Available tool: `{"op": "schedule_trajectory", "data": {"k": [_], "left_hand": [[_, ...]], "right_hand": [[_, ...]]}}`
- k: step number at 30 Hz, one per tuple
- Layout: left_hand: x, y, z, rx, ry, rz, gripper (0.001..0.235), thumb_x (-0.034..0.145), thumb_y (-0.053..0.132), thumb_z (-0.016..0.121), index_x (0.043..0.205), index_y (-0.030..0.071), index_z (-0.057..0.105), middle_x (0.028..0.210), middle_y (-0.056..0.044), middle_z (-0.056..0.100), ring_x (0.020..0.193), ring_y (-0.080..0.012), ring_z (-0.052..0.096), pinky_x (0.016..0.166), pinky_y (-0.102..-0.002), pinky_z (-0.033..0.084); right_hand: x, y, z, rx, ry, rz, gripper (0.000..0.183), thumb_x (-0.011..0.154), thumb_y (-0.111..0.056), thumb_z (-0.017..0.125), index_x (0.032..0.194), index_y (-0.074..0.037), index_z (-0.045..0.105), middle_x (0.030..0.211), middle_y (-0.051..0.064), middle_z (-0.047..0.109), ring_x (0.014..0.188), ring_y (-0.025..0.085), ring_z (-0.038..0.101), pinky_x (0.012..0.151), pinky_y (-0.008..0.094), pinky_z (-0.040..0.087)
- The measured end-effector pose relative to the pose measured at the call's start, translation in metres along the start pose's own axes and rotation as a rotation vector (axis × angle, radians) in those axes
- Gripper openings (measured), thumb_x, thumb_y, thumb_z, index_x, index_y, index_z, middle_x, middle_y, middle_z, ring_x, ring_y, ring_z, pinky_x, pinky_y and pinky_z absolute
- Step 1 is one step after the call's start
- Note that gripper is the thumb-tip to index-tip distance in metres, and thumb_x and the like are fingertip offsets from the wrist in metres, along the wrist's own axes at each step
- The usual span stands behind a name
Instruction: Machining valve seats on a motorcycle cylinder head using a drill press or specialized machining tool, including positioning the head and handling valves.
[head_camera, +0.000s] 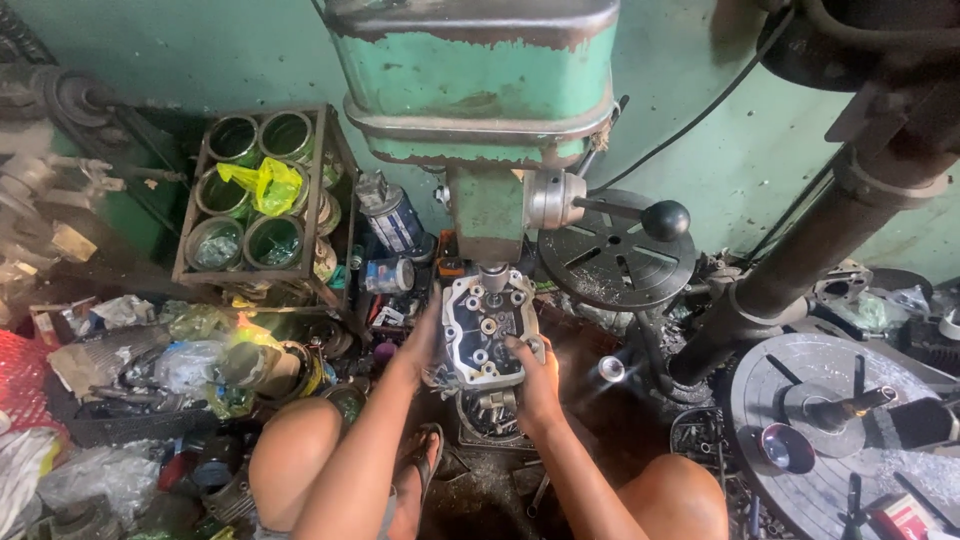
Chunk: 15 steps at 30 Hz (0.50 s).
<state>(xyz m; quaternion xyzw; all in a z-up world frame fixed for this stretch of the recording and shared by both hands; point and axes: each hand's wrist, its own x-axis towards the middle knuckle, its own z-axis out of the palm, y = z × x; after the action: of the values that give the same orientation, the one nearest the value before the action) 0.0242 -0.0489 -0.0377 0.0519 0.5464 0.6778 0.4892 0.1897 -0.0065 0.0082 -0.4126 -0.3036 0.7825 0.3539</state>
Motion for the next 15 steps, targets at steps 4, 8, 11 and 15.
{"op": "schedule_trajectory", "data": {"k": [4, 8, 11, 15], "left_hand": [[0.007, 0.042, 0.025, 0.208, 0.07, -0.02, 0.092, 0.071, 0.077, 0.037, 0.141, 0.023, 0.014, 0.144, -0.015, 0.015, 0.132, -0.0356, 0.012, 0.099, -0.064, -0.001], [0.027, 0.049, 0.03, 0.619, 0.081, -0.155, 0.093, 0.061, 0.077, 0.051, 0.137, 0.028, 0.029, 0.144, -0.008, 0.023, 0.132, -0.0316, 0.02, 0.1, -0.064, 0.01], [0.019, 0.045, 0.031, 0.488, 0.054, -0.157, 0.079, 0.055, 0.064, 0.065, 0.119, 0.019, 0.051, 0.122, -0.011, 0.046, 0.112, -0.031, 0.042, 0.087, -0.056, 0.03], [0.027, 0.039, 0.042, 0.352, 0.065, -0.139, 0.073, 0.048, 0.054, 0.08, 0.103, 0.01, 0.062, 0.098, -0.014, 0.063, 0.089, -0.03, 0.063, 0.069, -0.046, 0.053]], "right_hand": [[0.007, 0.007, -0.003, -0.003, -0.003, -0.006, 0.039, 0.065, -0.017, 0.074, 0.098, -0.007, 0.055, 0.082, 0.016, 0.055, 0.075, 0.028, 0.057, 0.065, 0.044, 0.05], [0.001, 0.001, 0.0, 0.002, 0.01, 0.007, 0.039, 0.065, -0.016, 0.073, 0.098, -0.007, 0.055, 0.082, 0.015, 0.053, 0.075, 0.028, 0.056, 0.066, 0.044, 0.049], [0.002, 0.002, 0.0, 0.006, 0.006, 0.014, 0.037, 0.065, -0.015, 0.073, 0.097, -0.009, 0.055, 0.08, 0.013, 0.053, 0.074, 0.026, 0.055, 0.064, 0.042, 0.049], [0.005, 0.008, 0.001, 0.0, 0.013, 0.011, 0.036, 0.065, -0.015, 0.074, 0.097, -0.009, 0.056, 0.08, 0.012, 0.054, 0.075, 0.024, 0.056, 0.065, 0.041, 0.049]]}}
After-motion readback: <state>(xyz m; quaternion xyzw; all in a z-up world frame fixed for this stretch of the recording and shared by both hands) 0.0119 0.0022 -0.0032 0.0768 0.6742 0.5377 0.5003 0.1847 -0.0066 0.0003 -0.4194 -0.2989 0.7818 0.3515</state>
